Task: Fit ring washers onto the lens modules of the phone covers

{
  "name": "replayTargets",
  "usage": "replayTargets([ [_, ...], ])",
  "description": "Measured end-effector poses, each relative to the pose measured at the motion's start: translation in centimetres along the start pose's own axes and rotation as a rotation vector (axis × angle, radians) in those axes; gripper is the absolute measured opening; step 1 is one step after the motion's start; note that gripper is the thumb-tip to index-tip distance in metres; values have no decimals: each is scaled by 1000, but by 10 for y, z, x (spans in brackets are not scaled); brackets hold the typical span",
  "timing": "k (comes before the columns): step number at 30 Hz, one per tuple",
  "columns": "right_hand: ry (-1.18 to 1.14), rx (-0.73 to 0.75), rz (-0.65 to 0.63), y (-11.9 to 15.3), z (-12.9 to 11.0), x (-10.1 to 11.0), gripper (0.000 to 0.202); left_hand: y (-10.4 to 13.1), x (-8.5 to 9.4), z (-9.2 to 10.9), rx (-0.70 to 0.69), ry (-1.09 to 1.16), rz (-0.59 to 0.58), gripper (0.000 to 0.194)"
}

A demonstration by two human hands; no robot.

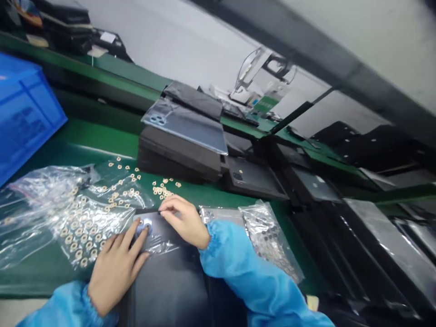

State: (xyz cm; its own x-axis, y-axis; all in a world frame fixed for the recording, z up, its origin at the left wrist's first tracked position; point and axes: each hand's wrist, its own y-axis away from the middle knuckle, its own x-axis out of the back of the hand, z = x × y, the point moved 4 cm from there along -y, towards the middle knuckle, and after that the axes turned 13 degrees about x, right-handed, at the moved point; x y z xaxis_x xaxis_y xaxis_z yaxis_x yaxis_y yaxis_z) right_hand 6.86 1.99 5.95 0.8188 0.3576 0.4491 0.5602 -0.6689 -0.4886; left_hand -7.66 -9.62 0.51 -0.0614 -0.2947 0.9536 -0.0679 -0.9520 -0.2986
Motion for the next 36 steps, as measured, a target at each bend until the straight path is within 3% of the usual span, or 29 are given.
replayTargets([
  [3,1,-112,-36,23,32,-30,7,-5,0,3,-6,-4,-14,37],
  [6,-12,-144,-80,33,43,-40,7,-3,-1,4,-14,-1,-34,37],
  [20,46,-47,-188,34,29,-38,13,-6,1,6,-17,41,-145,41],
  [30,155,44,-234,33,25,-40,15,-5,0,6,-18,47,-148,41],
  [36,19,-79,-203,32,30,-40,15,-7,2,7,-24,26,-157,41],
])
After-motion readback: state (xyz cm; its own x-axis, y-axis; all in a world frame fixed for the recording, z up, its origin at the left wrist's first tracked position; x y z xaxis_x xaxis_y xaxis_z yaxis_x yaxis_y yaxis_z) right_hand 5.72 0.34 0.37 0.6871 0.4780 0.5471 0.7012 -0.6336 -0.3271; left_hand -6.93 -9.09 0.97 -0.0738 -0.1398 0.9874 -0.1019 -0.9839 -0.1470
